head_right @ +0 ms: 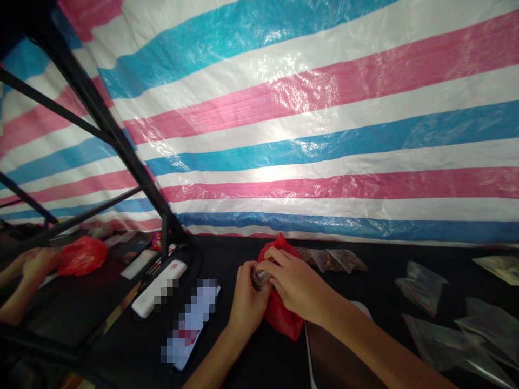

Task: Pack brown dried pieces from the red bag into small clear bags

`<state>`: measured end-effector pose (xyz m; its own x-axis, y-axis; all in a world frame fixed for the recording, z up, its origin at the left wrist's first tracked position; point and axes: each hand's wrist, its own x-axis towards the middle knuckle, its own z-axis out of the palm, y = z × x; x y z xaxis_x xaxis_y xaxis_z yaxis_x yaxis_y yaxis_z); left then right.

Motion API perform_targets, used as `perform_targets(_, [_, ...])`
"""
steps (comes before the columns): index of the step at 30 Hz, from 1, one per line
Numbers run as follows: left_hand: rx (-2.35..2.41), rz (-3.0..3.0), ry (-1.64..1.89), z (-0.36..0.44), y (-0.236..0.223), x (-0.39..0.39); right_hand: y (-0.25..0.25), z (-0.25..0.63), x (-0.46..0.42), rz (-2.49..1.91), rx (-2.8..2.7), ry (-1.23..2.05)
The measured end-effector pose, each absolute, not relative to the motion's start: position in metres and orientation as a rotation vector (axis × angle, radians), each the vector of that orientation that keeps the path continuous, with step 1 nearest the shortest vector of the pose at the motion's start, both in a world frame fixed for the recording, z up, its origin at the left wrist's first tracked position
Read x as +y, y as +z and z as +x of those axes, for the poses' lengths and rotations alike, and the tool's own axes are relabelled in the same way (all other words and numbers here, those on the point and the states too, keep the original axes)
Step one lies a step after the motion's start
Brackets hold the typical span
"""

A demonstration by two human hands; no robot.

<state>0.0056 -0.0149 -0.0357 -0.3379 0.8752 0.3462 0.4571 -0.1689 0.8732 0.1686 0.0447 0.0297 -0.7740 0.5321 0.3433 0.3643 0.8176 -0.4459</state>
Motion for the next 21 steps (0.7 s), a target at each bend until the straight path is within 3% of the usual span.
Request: perform_targets(21, [1.817, 1.688, 1.424, 0.002, -0.033, -0.012, 0.024, 0.164, 0.047, -0.504, -2.415, 0.603])
